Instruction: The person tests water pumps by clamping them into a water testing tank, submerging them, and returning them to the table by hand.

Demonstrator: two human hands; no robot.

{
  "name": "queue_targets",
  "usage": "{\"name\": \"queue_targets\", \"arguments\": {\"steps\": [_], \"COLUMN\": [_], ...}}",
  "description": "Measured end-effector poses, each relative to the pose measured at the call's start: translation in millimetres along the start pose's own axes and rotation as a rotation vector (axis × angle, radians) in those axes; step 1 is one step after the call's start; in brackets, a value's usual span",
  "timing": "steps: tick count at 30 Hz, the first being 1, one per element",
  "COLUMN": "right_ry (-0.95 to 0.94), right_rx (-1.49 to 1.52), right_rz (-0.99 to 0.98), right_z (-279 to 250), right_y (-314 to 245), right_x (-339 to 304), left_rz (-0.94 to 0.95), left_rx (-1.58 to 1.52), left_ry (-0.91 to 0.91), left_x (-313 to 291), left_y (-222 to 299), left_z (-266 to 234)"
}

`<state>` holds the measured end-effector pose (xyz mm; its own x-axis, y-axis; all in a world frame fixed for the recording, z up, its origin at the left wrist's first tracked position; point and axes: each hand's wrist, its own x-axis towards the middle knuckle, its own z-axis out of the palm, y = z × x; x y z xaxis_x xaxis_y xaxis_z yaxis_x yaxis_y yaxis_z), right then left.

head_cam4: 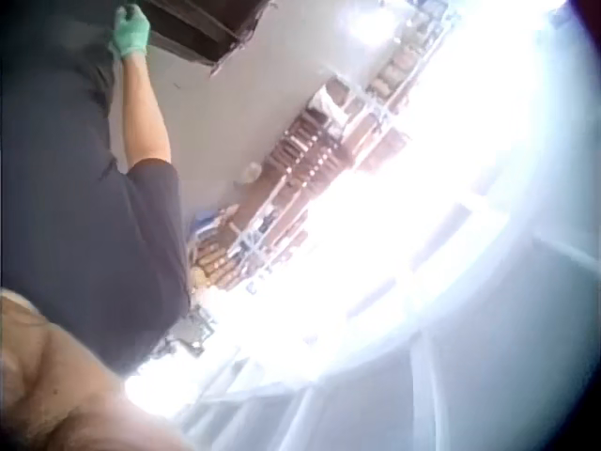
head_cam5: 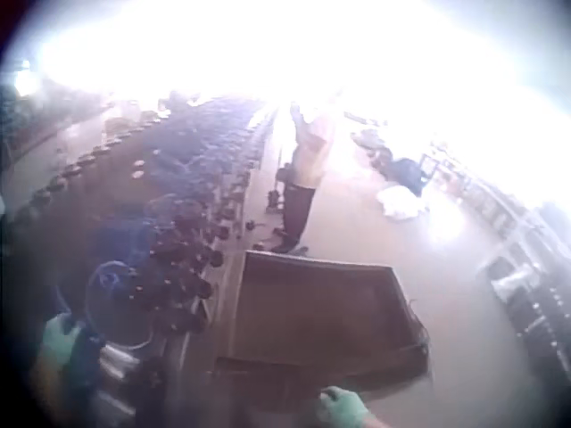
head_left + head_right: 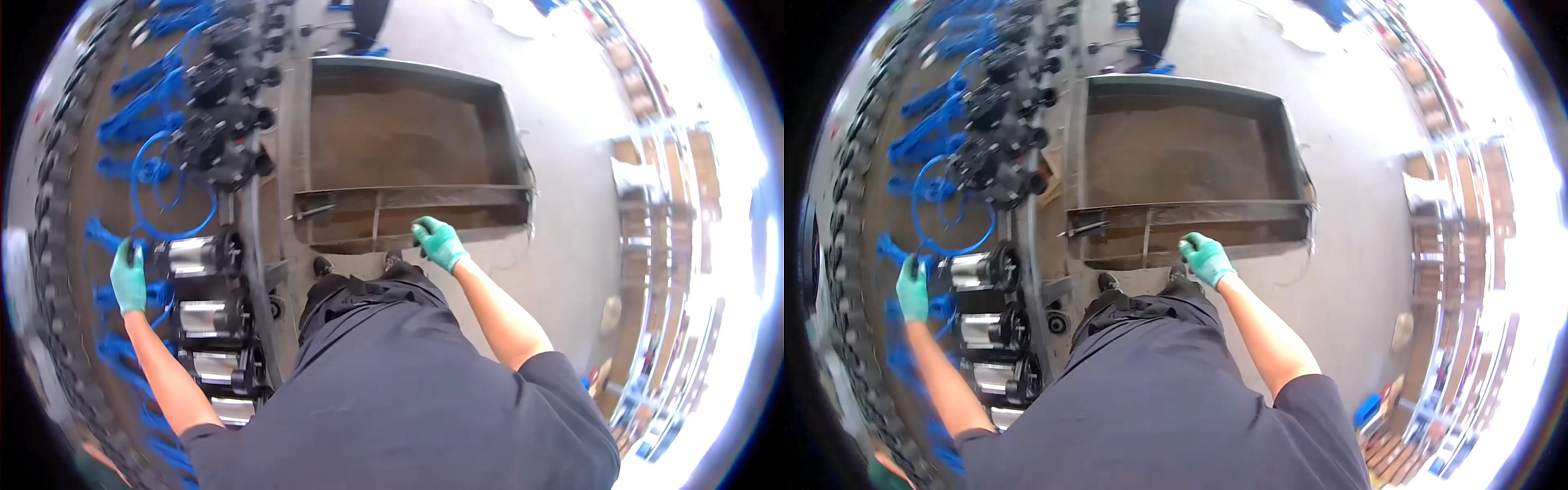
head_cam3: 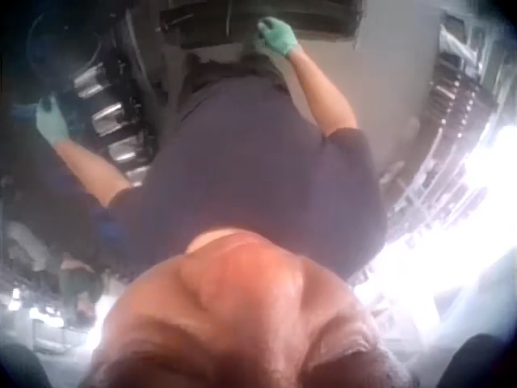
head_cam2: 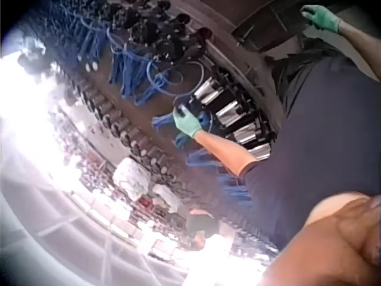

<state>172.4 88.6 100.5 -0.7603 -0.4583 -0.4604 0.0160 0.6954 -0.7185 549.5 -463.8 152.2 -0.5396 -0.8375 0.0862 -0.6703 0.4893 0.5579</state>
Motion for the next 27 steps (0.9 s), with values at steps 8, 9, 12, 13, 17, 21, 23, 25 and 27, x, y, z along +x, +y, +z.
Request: {"name": "queue_targets", "arguments": {"steps": [8,9,12,13,17,21,23,25,27], "right_ry": [0.604,0.685,0.797,0.767,0.757,0.700,0.650,0.606,0.562], "right_rx": [0.211,0.067,-0.140,-0.110,-0.193,-0.273,-0.351,-0.453,-0.552], "right_rz": [0.187,0.101,-0.107,-0.121,-0.281,-0.414,-0.484,-0.506,-0.426], "right_z": [-113.3,-125.7,-159.6,-170.6,-204.7,-227.5,-233.0,-232.5,-225.1], "right_y": [157.9,166.3,172.6,166.4,151.3,158.5,162.0,174.7,178.5], "right_x": [-56.5,-50.2,-19.0,-9.9,26.9,72.7,95.8,117.3,129.8], "left_rz": [0.173,0.212,0.241,0.228,0.263,0.315,0.386,0.428,0.329], "left_rx": [-0.037,-0.004,-0.041,-0.099,-0.145,-0.266,-0.080,0.125,0.277], "left_ry": [0.197,0.220,0.232,0.209,0.032,-0.092,-0.103,-0.167,-0.313], "left_x": [-51.8,-63.3,-90.6,-93.1,-110.7,-108.8,-97.8,-84.7,-72.1], "left_y": [186.4,209.5,268.0,278.2,334.6,351.8,368.4,382.3,384.8], "left_z": [116.4,127.5,176.6,189.2,238.6,320.2,341.4,363.1,382.8]}}
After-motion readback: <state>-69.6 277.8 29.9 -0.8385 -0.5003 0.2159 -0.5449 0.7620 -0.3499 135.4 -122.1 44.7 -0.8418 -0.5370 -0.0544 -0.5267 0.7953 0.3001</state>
